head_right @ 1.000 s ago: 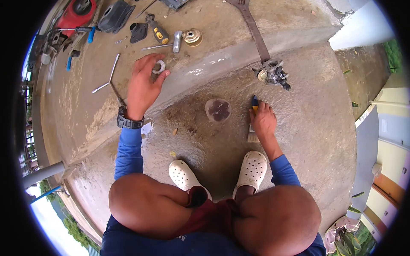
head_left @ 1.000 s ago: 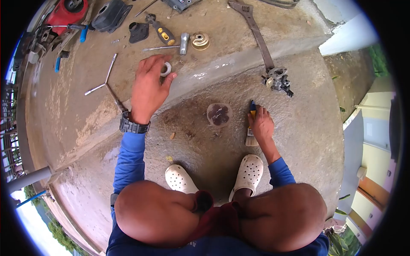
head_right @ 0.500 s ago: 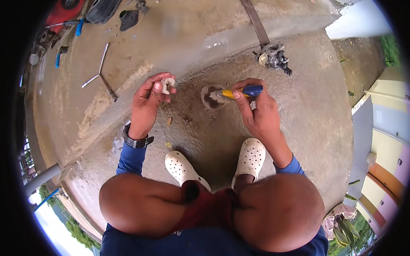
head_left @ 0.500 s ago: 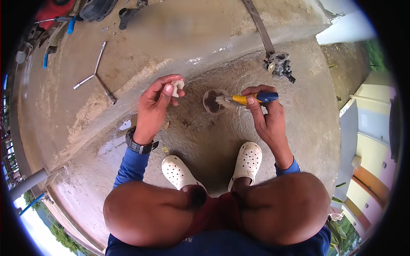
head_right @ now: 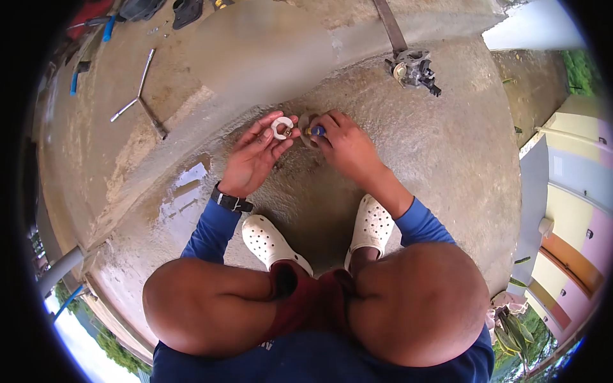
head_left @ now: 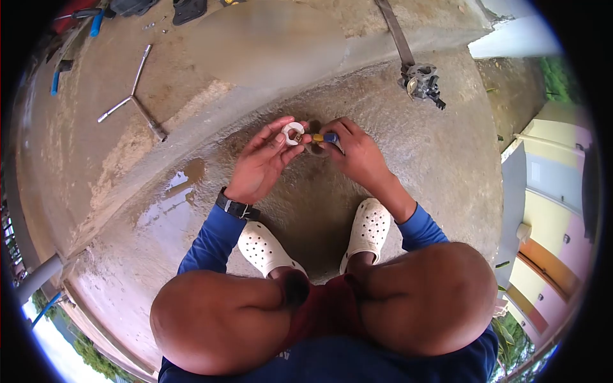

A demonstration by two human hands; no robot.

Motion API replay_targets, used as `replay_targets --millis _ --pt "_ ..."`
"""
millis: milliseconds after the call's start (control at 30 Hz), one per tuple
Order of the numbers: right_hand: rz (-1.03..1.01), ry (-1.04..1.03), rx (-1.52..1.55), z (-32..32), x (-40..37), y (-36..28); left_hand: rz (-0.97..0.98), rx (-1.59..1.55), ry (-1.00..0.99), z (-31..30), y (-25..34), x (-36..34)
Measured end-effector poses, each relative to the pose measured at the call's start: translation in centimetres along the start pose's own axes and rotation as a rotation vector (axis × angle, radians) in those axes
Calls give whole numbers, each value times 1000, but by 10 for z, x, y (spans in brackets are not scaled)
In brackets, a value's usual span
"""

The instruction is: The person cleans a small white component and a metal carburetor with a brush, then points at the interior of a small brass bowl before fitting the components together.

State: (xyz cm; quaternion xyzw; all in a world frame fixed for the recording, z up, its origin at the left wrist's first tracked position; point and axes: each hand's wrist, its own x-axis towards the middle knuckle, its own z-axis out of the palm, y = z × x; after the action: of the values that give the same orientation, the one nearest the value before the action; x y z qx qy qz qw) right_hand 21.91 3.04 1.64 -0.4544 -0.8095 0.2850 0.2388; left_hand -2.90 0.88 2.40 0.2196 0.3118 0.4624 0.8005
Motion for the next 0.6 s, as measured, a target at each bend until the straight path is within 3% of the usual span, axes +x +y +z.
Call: replay_targets --millis 200,267,333,433,533,600 --pt "145 246 156 -51 -4 -31 42 14 90 -10 -17 11" --pt "185 476 631 -52 -2 -38 45 20 94 -11 -24 14" --pt "223 494 712 -45 -3 -40 22 57 138 -8 -31 19" --pt "133 290 543 -35 -9 -26 21 26 76 -1 -24 25" --pt "243 361 716 -39 -13 -24 23 20 130 -2 -22 25" --pt "211 414 753 -40 -10 -30 12 39 112 -8 -30 25"
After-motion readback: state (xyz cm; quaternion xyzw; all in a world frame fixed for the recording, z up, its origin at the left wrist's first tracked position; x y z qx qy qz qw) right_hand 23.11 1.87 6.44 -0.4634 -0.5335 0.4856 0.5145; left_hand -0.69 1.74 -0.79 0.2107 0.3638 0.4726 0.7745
